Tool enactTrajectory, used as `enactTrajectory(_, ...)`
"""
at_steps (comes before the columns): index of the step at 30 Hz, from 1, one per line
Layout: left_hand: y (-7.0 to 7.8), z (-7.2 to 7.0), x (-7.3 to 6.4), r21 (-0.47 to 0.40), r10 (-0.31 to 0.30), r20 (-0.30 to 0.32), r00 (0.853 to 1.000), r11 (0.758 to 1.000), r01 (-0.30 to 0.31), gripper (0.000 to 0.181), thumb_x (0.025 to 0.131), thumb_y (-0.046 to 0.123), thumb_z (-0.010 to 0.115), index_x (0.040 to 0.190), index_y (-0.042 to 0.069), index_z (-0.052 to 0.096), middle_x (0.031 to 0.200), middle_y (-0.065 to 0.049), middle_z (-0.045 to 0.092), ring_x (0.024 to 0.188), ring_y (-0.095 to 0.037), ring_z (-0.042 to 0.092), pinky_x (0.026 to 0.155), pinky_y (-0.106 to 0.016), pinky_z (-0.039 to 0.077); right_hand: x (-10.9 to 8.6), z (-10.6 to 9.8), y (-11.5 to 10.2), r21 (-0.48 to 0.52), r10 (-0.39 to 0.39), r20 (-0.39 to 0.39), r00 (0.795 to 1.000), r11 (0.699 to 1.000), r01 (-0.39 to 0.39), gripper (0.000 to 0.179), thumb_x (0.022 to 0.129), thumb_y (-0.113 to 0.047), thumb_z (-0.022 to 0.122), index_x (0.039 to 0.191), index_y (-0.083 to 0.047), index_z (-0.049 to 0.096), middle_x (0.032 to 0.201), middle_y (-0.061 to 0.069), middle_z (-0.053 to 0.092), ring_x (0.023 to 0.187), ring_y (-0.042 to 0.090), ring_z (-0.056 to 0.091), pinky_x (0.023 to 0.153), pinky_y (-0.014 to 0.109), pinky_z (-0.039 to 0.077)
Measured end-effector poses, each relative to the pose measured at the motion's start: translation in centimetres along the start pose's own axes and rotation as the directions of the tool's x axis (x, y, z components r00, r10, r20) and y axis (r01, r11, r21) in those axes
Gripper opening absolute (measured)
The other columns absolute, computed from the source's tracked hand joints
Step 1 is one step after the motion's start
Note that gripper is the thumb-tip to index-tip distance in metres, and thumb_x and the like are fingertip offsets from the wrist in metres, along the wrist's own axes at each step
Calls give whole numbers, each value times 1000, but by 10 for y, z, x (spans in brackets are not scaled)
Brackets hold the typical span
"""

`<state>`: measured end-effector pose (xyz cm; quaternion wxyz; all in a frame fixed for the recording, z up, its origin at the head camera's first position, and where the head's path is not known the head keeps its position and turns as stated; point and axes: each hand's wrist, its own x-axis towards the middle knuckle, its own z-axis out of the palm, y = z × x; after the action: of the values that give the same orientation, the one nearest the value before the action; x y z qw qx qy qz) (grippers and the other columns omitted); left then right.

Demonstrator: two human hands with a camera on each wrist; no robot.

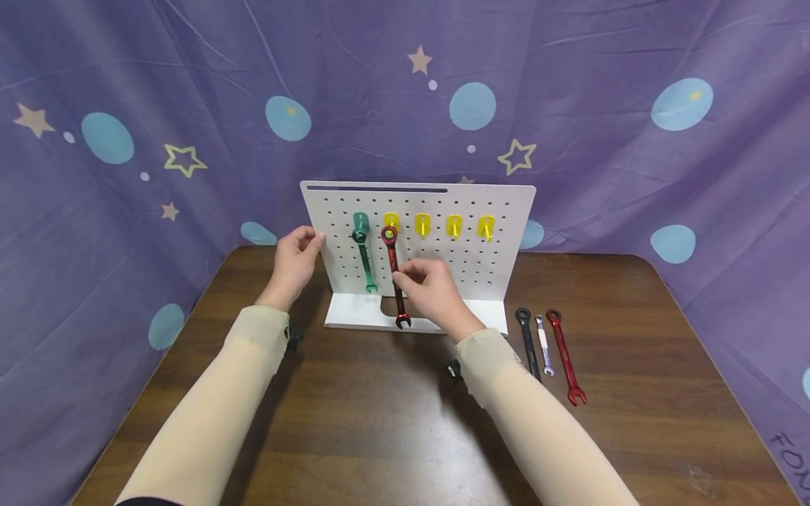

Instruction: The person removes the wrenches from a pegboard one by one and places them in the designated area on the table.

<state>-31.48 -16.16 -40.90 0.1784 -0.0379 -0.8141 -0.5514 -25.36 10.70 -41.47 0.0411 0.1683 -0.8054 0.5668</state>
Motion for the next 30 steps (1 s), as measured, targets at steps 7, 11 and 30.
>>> enactTrajectory(7,2,0,-1,-8,8,-5,1000,1000,-8,16,103,7,62,101,-8,66,79,-12,56,70,-15,46,61,-24,39,-1,0,1,18,-11,4,1000,1000,11,14,98,-14,71,98,-1,76,86,3,72,77,20,63,68,32,51)
enactTrajectory(11,2,0,-1,-6,10,-6,1000,1000,-10,16,102,7,62,101,-8,66,78,-11,56,70,-15,46,61,-24,39,-1,0,1,30,-11,7,1000,999,11,16,98,-14,71,98,0,76,86,3,72,76,20,62,67,32,50)
enactTrajectory(30,1,0,-1,-13,-8,7,1000,1000,8,16,103,9,62,103,-6,67,82,-12,57,73,-18,47,62,-26,40,-6,-2,-1,59,-38,0,999,998,38,11,97,-12,71,96,-3,76,86,4,73,77,20,64,68,31,51)
